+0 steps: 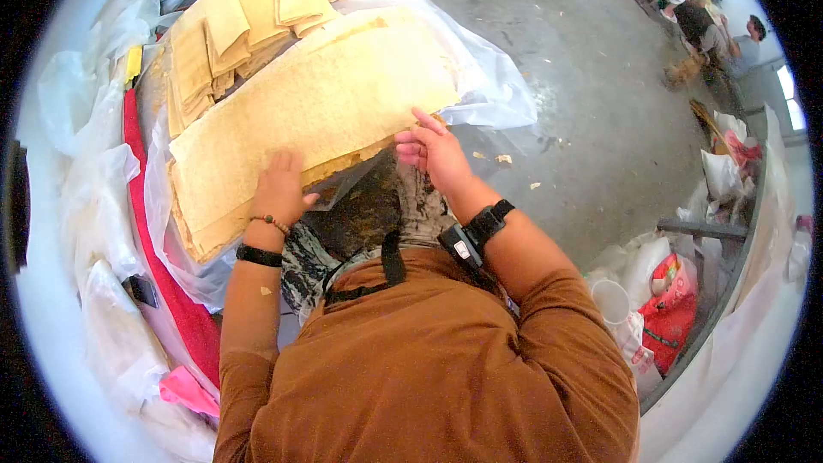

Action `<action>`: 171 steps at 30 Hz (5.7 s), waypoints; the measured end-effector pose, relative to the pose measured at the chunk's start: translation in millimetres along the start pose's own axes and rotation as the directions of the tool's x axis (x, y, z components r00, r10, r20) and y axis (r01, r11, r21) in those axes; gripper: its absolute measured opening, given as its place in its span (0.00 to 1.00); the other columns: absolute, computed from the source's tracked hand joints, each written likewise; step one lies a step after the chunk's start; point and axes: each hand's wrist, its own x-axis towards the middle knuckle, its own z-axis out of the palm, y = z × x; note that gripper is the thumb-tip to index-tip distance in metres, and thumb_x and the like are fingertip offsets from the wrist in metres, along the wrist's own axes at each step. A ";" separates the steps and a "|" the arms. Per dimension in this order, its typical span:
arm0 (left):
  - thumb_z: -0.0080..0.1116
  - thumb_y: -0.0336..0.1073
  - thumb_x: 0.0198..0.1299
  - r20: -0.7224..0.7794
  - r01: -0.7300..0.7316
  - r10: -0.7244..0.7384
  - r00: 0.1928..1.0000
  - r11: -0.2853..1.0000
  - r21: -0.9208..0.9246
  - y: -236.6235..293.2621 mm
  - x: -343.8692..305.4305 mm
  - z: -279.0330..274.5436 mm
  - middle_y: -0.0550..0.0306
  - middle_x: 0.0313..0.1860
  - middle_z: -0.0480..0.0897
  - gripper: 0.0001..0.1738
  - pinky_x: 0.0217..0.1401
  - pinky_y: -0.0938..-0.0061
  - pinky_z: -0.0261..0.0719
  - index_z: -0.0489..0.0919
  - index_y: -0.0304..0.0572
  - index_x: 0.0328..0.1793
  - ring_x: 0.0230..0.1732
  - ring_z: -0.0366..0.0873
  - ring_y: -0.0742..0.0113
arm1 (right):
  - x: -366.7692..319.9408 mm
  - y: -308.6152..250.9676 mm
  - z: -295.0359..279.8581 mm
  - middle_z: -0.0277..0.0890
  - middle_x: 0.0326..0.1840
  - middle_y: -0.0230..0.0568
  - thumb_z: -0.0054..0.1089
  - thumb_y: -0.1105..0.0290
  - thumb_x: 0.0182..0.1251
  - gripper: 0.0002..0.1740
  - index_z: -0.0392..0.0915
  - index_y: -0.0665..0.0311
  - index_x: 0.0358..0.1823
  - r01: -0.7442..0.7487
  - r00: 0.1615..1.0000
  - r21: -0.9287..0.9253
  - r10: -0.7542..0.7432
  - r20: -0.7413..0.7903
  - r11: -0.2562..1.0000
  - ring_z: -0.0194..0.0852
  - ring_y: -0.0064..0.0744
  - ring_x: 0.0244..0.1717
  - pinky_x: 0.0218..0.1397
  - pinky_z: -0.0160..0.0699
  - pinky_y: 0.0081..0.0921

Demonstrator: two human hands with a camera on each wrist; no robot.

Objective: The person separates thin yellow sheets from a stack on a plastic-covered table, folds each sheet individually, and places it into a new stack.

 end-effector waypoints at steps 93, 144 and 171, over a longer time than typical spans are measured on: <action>0.60 0.40 0.67 0.592 0.537 0.037 0.805 -0.468 -0.702 45.5 -82.0 5.0 0.58 0.40 0.86 0.14 0.37 0.77 0.78 0.81 0.39 0.51 0.35 0.82 0.70 | 7.3 49.7 85.0 0.80 0.55 0.40 0.64 0.72 0.53 0.24 0.81 0.54 0.55 0.821 0.477 -0.514 -0.195 0.857 -0.250 0.78 0.46 0.55 0.58 0.78 0.37; 0.62 0.48 0.63 0.308 0.360 -0.217 0.926 0.269 -0.894 -77.7 11.3 7.3 0.57 0.27 0.79 0.18 0.37 0.72 0.76 0.83 0.38 0.40 0.30 0.77 0.69 | 79.7 -19.2 22.1 0.85 0.33 0.39 0.64 0.56 0.68 0.18 0.84 0.60 0.51 0.455 0.872 -0.601 -0.194 0.449 0.657 0.79 0.26 0.32 0.41 0.78 0.29; 0.60 0.42 0.63 -0.470 0.050 -0.136 0.872 0.980 -0.191 -57.7 76.1 61.7 0.54 0.47 0.81 0.15 0.56 0.56 0.73 0.81 0.48 0.54 0.56 0.76 0.54 | 94.6 33.0 96.1 0.57 0.80 0.33 0.50 0.40 0.69 0.32 0.69 0.41 0.71 0.577 0.620 -0.627 -0.219 0.753 -0.524 0.45 0.43 0.82 0.81 0.35 0.58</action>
